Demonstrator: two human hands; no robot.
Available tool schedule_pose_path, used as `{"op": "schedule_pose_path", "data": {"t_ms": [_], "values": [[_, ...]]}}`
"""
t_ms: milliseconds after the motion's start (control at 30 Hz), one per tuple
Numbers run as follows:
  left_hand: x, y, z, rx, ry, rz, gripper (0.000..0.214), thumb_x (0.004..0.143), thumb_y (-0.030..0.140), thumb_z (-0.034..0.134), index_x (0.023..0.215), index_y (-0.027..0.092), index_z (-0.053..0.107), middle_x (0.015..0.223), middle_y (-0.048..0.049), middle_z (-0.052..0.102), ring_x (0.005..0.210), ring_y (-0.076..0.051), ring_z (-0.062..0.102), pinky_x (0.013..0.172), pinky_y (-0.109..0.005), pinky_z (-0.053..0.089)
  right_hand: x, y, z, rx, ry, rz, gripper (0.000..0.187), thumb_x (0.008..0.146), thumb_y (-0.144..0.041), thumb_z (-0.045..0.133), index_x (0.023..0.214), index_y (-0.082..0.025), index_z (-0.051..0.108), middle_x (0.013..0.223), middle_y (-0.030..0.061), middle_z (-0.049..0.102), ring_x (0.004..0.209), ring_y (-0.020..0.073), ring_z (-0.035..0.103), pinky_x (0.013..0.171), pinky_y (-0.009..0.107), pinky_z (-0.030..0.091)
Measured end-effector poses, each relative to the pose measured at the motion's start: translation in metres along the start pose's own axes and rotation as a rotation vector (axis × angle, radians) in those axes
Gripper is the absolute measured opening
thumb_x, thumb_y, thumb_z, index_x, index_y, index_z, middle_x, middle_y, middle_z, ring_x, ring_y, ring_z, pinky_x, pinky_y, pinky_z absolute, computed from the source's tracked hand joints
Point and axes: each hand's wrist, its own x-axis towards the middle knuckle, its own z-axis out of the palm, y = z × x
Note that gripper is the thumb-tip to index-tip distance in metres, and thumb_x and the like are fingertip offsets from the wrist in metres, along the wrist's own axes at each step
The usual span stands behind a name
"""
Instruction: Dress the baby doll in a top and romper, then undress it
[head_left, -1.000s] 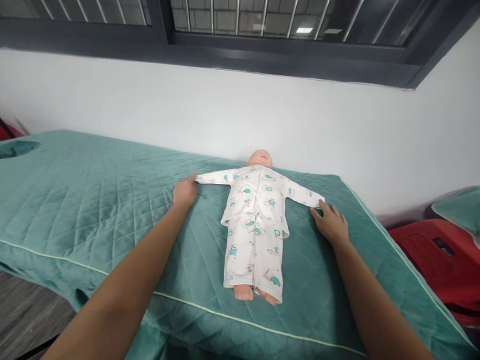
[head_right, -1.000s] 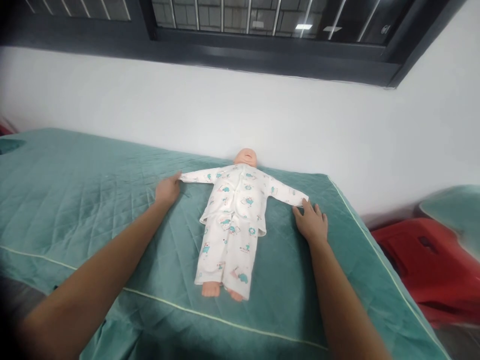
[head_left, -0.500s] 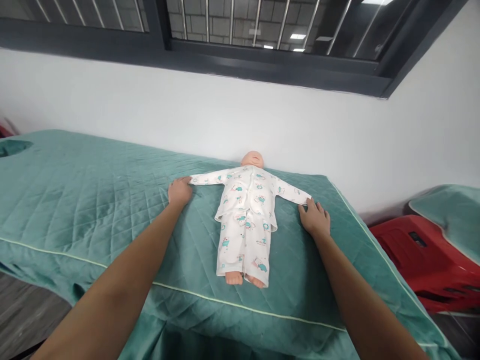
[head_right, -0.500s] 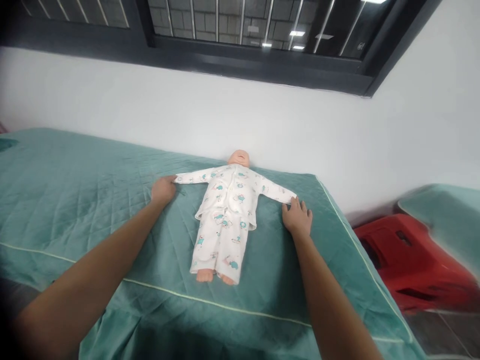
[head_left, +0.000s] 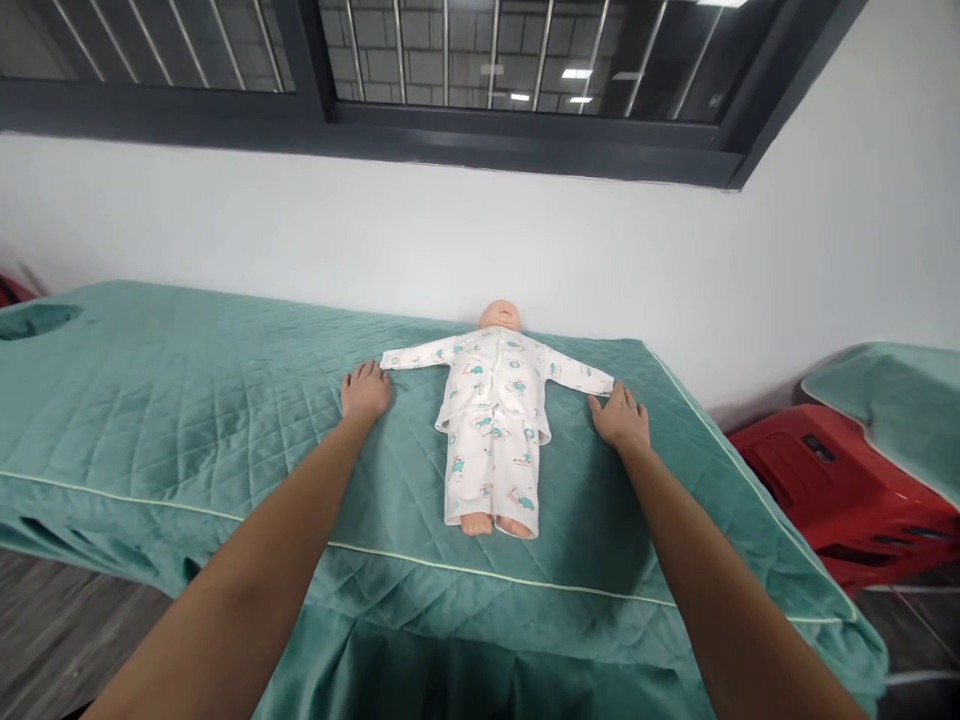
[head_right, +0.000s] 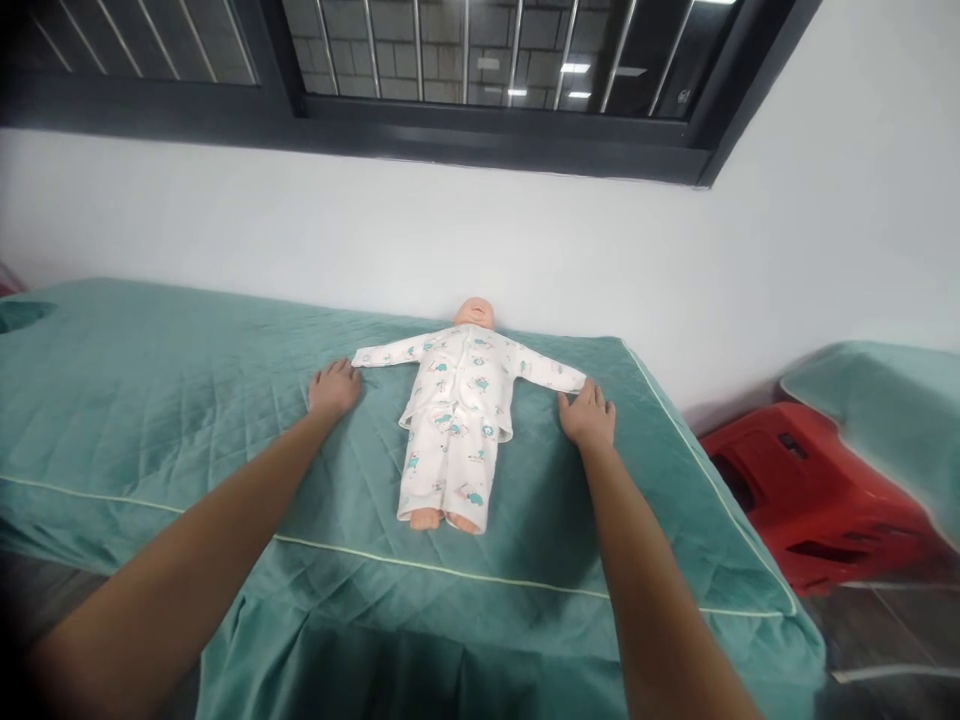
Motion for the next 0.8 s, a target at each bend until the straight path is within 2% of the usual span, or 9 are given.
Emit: {"op": "schedule_pose_path", "data": {"t_ms": [367, 567, 700, 800], "values": [[-0.009, -0.001, -0.001, 0.026, -0.036, 0.000, 0.063, 0.099, 0.040, 0.022, 0.153, 0.011, 0.040, 0.162, -0.0121, 0.035, 0.152, -0.029, 0.025, 0.124, -0.052, 0.019, -0.012, 0.005, -0.003, 0.008, 0.000, -0.014, 0.080, 0.099, -0.052, 0.030, 0.156, 0.003, 0.019, 0.161, 0.0236, 0.032, 0.153, 0.0283, 0.024, 0.124, 0.044, 0.016], [-0.025, -0.003, -0.010, 0.026, -0.063, 0.023, 0.066, 0.100, 0.043, 0.020, 0.154, 0.009, 0.037, 0.163, -0.0145, 0.033, 0.153, -0.031, 0.024, 0.123, -0.055, 0.019, -0.034, 0.005, -0.012, 0.016, 0.005, -0.006, 0.074, 0.099, -0.048, 0.034, 0.153, 0.001, 0.027, 0.158, 0.0243, 0.037, 0.151, 0.0289, 0.029, 0.122, 0.044, 0.022], [-0.050, -0.004, -0.017, 0.023, -0.088, 0.059, 0.065, 0.101, 0.046, 0.023, 0.153, 0.011, 0.038, 0.163, -0.0140, 0.032, 0.152, -0.031, 0.025, 0.123, -0.055, 0.018, -0.065, 0.007, -0.020, 0.020, 0.009, -0.048, 0.067, 0.099, -0.045, 0.037, 0.151, -0.003, 0.034, 0.157, 0.0219, 0.041, 0.149, 0.0284, 0.033, 0.121, 0.043, 0.025], [-0.092, 0.001, -0.021, 0.007, -0.080, 0.177, 0.062, 0.101, 0.048, 0.028, 0.151, 0.014, 0.041, 0.163, -0.0126, 0.034, 0.152, -0.031, 0.026, 0.124, -0.055, 0.015, -0.104, 0.005, -0.020, 0.070, 0.030, -0.140, 0.061, 0.098, -0.043, 0.041, 0.147, -0.006, 0.041, 0.155, 0.0194, 0.044, 0.147, 0.0280, 0.036, 0.121, 0.043, 0.027]]}}
